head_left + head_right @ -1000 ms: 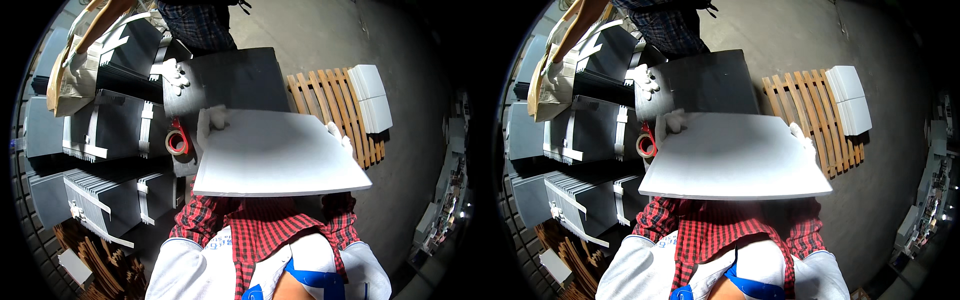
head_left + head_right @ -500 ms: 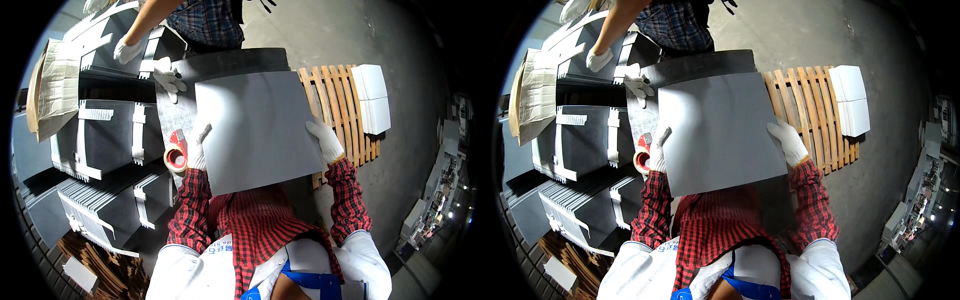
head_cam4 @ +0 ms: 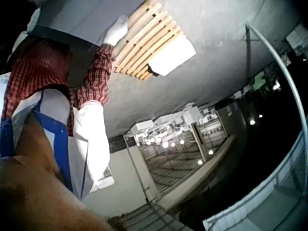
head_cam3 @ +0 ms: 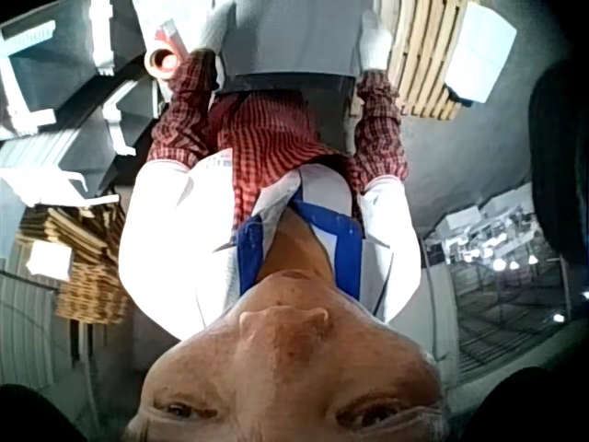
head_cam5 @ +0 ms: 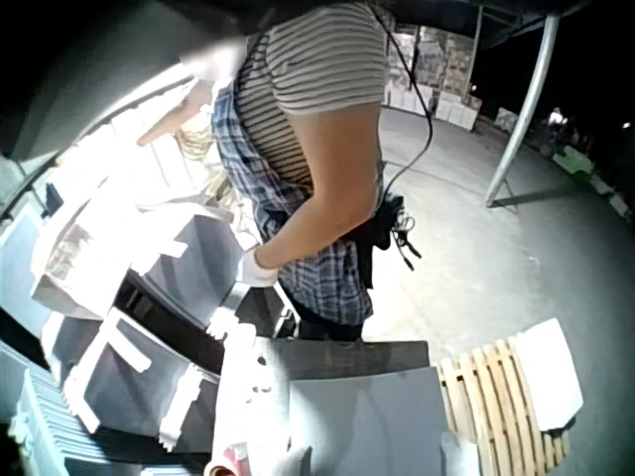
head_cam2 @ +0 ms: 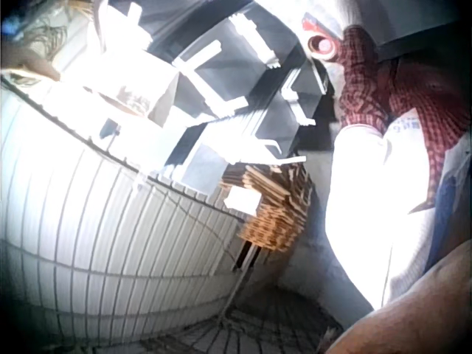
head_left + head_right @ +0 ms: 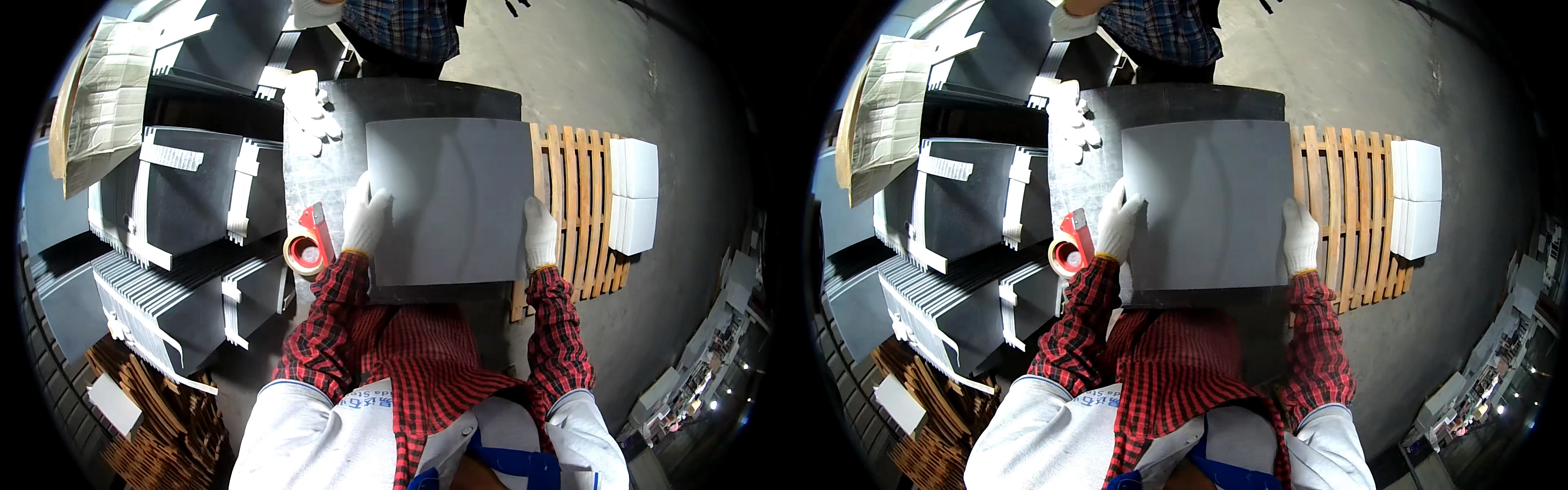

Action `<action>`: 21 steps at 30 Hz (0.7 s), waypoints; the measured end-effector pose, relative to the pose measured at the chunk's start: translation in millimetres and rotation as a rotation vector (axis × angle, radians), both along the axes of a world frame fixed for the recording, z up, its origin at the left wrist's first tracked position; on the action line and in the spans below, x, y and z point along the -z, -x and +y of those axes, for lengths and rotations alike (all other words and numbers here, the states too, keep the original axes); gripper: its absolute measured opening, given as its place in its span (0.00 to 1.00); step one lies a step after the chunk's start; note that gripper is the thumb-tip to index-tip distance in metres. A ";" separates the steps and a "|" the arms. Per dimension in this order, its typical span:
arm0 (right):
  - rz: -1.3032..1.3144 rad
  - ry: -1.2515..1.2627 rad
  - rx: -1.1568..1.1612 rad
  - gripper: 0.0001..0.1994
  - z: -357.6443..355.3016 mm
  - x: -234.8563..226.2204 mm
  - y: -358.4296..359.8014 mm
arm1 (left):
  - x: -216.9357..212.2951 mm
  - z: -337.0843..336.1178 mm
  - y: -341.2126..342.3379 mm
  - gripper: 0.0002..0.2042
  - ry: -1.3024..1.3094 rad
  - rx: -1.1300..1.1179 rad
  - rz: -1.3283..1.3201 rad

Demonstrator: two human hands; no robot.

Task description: The person picks up gray rectangular panels and places them into a cardboard box. They insert a wooden spacer and then use a tape dispenser to seal the box. The person works alongside another worker in a warehouse setting.

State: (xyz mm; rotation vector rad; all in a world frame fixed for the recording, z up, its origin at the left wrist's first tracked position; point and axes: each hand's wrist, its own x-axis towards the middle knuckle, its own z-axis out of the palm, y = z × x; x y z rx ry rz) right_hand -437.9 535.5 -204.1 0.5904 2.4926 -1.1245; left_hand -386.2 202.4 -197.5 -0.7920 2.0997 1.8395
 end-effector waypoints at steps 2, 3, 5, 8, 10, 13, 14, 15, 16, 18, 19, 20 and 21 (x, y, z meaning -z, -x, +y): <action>0.125 -0.001 -0.138 0.23 9.8 16.0 -2.1 | 2.6 -0.9 -3.1 0.17 0.409 0.079 0.128; 0.188 -0.003 -0.208 0.23 14.2 21.2 -3.0 | 8.3 -0.3 -8.7 0.17 0.493 0.048 0.121; 0.324 -0.060 -0.293 0.21 15.6 26.8 -5.0 | 15.4 -14.7 -3.7 0.19 0.316 0.169 -0.083; 0.339 -0.139 -0.324 0.19 19.4 41.4 -6.7 | 28.1 -6.3 -9.5 0.23 0.633 0.199 -0.084; 0.391 -0.183 -0.389 0.18 27.5 55.9 -11.1 | 23.0 -3.2 -5.1 0.26 0.476 0.157 -0.164; 0.481 -0.334 -0.545 0.15 38.4 67.8 -17.3 | 16.3 3.4 -0.9 0.30 0.227 0.030 -0.168; 0.465 -0.338 -0.526 0.15 35.2 61.1 -16.5 | 14.9 8.0 -2.1 0.31 0.140 -0.021 -0.153; 0.450 -0.344 -0.502 0.15 26.2 47.2 -16.1 | 23.5 16.2 -10.9 0.32 0.142 -0.250 -0.132; 0.329 -0.207 -0.268 0.16 3.2 14.4 -13.8 | 26.8 12.1 -15.5 0.35 -0.103 -0.342 -0.085; 0.298 -0.267 -0.225 0.16 1.9 -4.5 -14.2 | 18.2 7.9 -17.3 0.40 -0.256 -0.384 -0.115; 0.304 -0.350 -0.201 0.15 3.5 -16.9 -15.4 | 12.2 7.0 -18.8 0.40 -0.349 -0.400 -0.138; 0.519 -0.350 -0.203 0.14 14.1 -26.6 -14.3 | 20.2 8.8 -26.8 0.40 -0.360 -0.406 -0.090; 0.726 -0.360 -0.203 0.14 26.8 -34.9 -15.4 | 25.4 11.7 -33.5 0.40 -0.375 -0.406 -0.050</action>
